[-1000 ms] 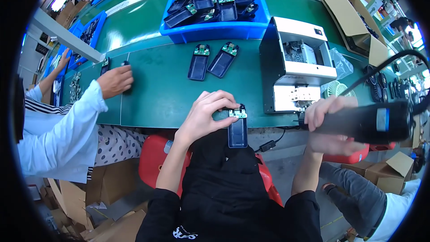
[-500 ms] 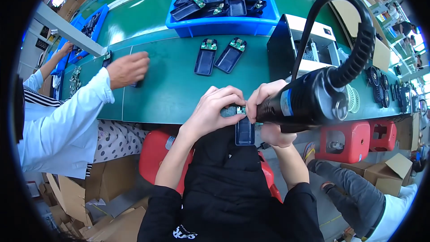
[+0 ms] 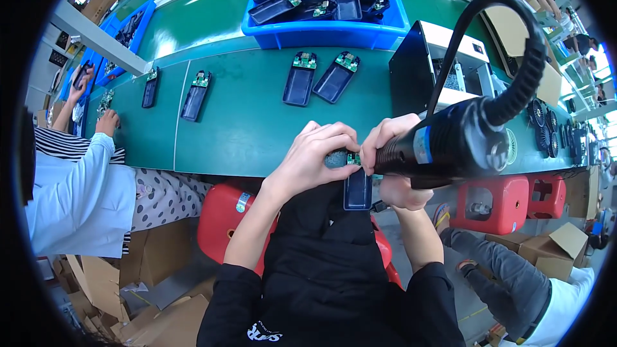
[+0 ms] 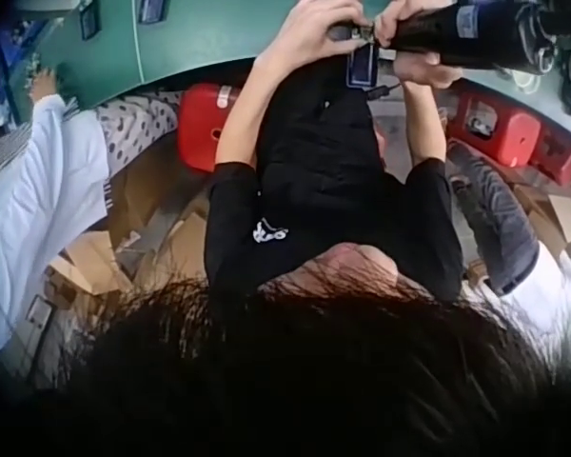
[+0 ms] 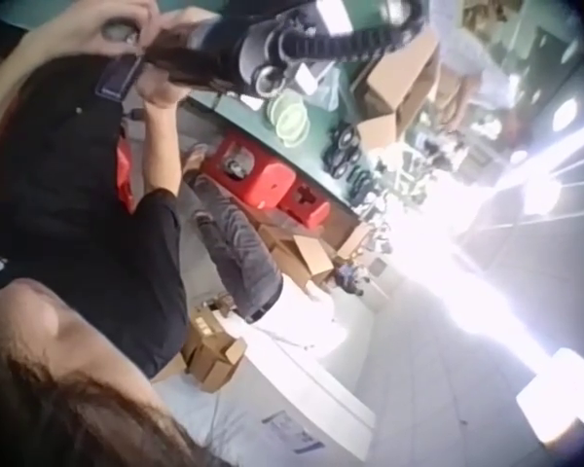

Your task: The person picks up a circuit board and a plastic casing, fits them together, and uses a power screwdriver to fasten them. They then place the assembled unit on the table and reach into a blue bin for another casing to repeat the process.

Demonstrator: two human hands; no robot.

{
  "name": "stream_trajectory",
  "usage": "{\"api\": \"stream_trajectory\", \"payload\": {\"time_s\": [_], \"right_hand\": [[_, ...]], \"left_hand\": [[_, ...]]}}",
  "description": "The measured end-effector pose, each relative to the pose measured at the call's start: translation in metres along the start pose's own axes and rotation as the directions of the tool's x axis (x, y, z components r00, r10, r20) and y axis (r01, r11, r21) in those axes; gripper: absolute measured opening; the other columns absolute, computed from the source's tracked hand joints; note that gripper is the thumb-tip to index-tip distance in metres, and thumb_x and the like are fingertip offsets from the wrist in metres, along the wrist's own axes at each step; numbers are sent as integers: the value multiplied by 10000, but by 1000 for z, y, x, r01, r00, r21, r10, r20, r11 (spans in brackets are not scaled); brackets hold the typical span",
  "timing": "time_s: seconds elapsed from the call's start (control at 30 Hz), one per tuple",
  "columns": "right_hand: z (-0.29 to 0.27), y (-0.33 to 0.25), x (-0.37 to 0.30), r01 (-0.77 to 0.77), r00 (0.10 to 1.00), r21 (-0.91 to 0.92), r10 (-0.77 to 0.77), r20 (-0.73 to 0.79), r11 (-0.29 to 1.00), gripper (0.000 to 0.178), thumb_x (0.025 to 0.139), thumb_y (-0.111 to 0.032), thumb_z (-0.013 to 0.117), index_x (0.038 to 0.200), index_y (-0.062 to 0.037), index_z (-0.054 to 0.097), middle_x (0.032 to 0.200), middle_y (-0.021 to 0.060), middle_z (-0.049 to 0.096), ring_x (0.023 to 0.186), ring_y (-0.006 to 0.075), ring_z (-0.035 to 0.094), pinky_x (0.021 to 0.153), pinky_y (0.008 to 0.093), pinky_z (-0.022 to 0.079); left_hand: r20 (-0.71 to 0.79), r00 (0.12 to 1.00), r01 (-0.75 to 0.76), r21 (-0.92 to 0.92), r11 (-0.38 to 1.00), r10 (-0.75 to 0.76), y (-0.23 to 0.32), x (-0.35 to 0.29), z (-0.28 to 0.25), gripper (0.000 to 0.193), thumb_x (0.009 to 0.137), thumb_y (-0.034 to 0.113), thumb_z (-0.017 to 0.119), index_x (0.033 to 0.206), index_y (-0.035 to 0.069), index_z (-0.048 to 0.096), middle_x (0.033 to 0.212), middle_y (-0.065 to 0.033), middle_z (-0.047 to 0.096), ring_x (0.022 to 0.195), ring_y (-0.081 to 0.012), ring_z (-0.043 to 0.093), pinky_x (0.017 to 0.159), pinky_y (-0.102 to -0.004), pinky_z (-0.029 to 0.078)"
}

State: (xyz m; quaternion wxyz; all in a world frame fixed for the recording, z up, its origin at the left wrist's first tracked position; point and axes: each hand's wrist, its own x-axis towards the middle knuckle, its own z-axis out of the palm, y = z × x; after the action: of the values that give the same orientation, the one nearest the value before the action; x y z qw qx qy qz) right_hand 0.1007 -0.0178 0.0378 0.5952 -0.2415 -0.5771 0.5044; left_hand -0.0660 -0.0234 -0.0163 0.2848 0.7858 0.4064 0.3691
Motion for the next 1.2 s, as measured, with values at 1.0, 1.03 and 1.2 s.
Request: {"api": "stream_trajectory", "payload": {"time_s": [1.0, 1.03, 1.2], "right_hand": [[-1, 21, -11, -22, 999, -4, 22, 30, 1000, 819, 757, -842, 504, 902, -38, 435, 611, 68, 481, 476, 147, 468, 451, 279, 414], [-1, 20, -11, 18, 1000, 33, -18, 13, 999, 823, 758, -845, 500, 907, -38, 437, 612, 68, 481, 473, 148, 469, 452, 279, 416], [-8, 10, 4, 257, 966, 198, -252, -52, 946, 856, 753, -872, 478, 933, -36, 440, 617, 62, 480, 462, 149, 470, 448, 278, 420]], "left_hand": [[-322, 851, -182, -922, 341, -415, 8, -17, 14, 567, 1051, 386, 349, 1434, -31, 380, 1522, -197, 349, 1421, -301, 347, 1132, -415, 302], [-297, 873, -119, -899, 421, -386, 8, -17, 12, 558, 1037, 375, 398, 1428, -24, 389, 1510, -187, 367, 1413, -299, 355, 1127, -421, 307], [-150, 951, 125, -615, 779, -271, 15, -17, 10, 591, 937, 327, 616, 1403, 16, 428, 1446, -155, 438, 1364, -310, 396, 1102, -452, 328]]}}
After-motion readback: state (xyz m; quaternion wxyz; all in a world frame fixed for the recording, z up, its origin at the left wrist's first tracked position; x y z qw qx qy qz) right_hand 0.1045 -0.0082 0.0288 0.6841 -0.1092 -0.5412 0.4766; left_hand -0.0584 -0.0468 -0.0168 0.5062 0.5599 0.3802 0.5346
